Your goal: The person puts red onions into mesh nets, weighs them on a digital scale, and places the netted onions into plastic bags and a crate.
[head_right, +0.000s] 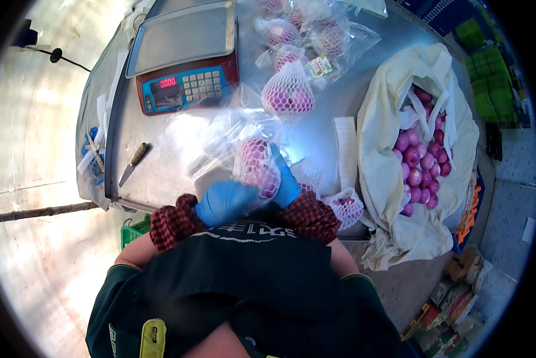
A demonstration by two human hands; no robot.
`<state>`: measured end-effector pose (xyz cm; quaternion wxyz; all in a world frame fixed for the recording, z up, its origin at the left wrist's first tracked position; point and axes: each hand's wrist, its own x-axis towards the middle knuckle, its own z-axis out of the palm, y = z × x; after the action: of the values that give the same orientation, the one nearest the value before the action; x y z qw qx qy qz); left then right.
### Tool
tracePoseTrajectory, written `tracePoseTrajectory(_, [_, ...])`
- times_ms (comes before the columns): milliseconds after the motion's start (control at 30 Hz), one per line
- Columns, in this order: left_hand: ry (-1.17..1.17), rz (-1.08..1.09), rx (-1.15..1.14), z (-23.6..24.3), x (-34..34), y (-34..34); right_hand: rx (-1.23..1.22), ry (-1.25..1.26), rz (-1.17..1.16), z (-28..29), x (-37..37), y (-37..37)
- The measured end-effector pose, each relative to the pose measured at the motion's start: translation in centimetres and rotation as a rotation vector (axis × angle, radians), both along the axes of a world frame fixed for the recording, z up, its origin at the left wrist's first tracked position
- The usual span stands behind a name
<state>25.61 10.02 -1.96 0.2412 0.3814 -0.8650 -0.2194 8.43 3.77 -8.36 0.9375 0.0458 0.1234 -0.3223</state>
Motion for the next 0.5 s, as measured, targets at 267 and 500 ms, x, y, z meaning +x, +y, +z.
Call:
tracePoseTrajectory(267, [0.539,0.389,0.339,9.1,-0.2,-11.1,-1.18,1.17,0.265,11.9,-4.3,-0.6])
tracePoseTrajectory(500, [0.061,0.169,0.31,9.6,2.4,-29.6,-2.538,2.258,-0.331,20.6,-6.9,-8.4])
